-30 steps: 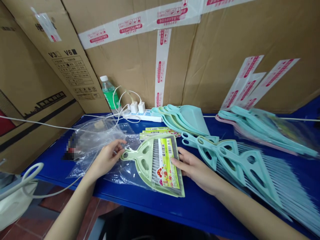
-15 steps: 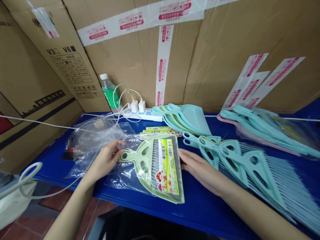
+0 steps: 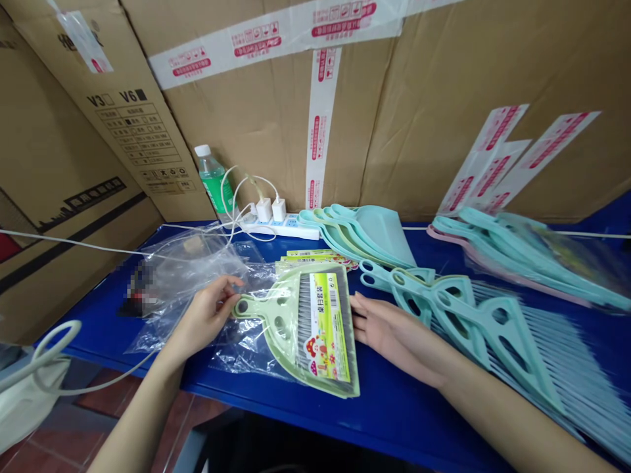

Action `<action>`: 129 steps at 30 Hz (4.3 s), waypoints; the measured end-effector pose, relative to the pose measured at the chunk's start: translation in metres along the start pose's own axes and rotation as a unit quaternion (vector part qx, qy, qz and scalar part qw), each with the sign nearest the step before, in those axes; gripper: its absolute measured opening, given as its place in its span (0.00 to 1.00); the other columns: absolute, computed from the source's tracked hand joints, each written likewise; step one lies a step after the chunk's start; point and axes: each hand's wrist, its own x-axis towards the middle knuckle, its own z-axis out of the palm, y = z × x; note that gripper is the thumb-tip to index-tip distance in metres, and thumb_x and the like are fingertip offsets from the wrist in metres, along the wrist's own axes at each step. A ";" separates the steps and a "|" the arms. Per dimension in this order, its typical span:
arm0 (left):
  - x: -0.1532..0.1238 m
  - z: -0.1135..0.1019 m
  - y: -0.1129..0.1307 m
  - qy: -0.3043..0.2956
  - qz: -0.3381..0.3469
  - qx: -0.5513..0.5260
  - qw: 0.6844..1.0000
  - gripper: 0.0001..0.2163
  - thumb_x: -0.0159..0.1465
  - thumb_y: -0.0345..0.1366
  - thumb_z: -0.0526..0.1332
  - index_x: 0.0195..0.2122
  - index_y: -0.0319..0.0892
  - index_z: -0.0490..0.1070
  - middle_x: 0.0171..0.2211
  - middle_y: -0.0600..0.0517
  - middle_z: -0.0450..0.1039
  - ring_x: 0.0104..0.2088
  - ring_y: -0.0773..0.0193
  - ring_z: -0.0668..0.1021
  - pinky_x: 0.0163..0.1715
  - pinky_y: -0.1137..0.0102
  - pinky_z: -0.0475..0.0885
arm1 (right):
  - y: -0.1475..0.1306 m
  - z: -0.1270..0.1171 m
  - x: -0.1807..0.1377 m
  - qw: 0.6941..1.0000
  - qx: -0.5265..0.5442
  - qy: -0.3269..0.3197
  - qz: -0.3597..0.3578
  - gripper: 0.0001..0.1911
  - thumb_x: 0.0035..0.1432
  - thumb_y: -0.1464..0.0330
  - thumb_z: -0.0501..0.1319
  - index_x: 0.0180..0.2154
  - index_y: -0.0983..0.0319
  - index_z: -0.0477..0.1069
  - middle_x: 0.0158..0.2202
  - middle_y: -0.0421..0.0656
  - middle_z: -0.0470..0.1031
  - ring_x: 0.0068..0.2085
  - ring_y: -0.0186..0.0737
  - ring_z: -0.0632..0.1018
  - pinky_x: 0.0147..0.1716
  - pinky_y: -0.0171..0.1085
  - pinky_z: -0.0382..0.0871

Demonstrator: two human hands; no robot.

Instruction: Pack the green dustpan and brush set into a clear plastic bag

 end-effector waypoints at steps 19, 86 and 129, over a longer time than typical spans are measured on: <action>0.000 -0.010 -0.004 0.046 -0.058 0.037 0.997 0.13 0.58 0.48 0.55 0.31 0.43 0.70 0.27 0.51 0.73 0.21 0.63 0.75 0.24 0.70 0.72 | -0.004 -0.015 -0.008 0.985 -0.162 0.054 -0.023 0.20 0.53 0.58 0.67 0.47 0.57 0.75 0.55 0.49 0.71 0.46 0.50 0.79 0.47 0.51 0.74; -0.007 0.003 0.010 0.000 0.219 0.163 0.962 0.11 0.70 0.33 0.48 0.40 0.43 0.70 0.38 0.48 0.71 0.38 0.62 0.76 0.38 0.69 0.73 | -0.002 -0.004 -0.019 0.648 -0.742 -0.004 -0.171 0.33 0.59 0.53 0.59 0.62 0.61 0.62 0.40 0.49 0.70 0.43 0.52 0.70 0.44 0.55 0.66; -0.009 0.001 0.009 -0.084 0.220 0.173 0.956 0.11 0.70 0.38 0.51 0.50 0.44 0.67 0.49 0.45 0.73 0.49 0.56 0.74 0.52 0.59 0.68 | 0.009 -0.019 -0.011 0.512 -0.810 0.094 -0.271 0.23 0.64 0.70 0.47 0.57 0.66 0.67 0.56 0.54 0.72 0.55 0.51 0.73 0.51 0.50 0.71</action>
